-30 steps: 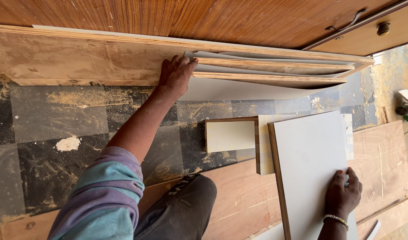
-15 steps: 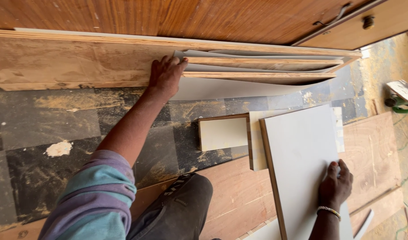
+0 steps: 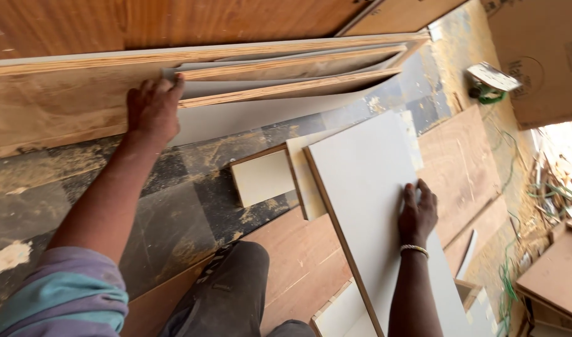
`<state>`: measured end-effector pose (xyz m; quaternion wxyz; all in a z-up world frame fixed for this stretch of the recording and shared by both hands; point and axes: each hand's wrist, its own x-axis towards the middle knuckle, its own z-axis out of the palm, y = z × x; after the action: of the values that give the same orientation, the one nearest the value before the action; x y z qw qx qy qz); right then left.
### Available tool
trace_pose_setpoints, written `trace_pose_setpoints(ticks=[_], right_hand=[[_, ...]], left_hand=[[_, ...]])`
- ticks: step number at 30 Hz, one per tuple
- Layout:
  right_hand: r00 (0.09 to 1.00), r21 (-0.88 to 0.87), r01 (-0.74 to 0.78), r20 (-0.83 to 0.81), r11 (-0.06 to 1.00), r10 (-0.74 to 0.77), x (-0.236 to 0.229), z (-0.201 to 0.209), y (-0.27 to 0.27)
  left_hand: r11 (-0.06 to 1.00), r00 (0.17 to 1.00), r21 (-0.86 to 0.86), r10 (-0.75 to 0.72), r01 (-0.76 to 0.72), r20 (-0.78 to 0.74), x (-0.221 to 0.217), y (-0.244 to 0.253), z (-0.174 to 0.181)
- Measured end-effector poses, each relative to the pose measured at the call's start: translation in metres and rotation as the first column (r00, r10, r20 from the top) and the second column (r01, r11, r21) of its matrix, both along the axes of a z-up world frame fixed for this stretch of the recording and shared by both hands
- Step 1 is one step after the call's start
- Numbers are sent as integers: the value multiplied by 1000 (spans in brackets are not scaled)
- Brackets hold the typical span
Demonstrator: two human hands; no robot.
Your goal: The recorder applies white adhesive from a container to a wooden panel using a small scraper tool and then aligns the panels.
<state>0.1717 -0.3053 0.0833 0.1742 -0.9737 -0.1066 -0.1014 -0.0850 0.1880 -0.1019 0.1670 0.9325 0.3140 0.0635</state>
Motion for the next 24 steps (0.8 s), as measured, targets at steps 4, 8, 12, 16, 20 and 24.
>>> trace_pose_setpoints(ticks=[4,8,12,16,20,24], right_hand=[[999,-41,9,-44,999,-10,-7,9,10],[997,-33,32,-75,999,-34,-6,5,7],[996,22,-91,7,996,90,13,-17,-19],[995,-28,-88,35,996,89,18,-18,-17],[999,-7,-43,-18,999,43,10,-9,-12],[999,-13,-39,-32,999,39,6,-6,-10]], left_hand=[[1000,979,-26,-10,5,-202,2,1,22],[1000,978,-5,-1,0,-209,1,-1,19],[953,1000,303,17,-13,-11,-6,2,-61],[982,996,184,26,-41,81,-9,-3,-23],[996,997,-51,74,-73,15,-16,-6,3],[995,989,-37,94,-90,119,-19,1,-17]])
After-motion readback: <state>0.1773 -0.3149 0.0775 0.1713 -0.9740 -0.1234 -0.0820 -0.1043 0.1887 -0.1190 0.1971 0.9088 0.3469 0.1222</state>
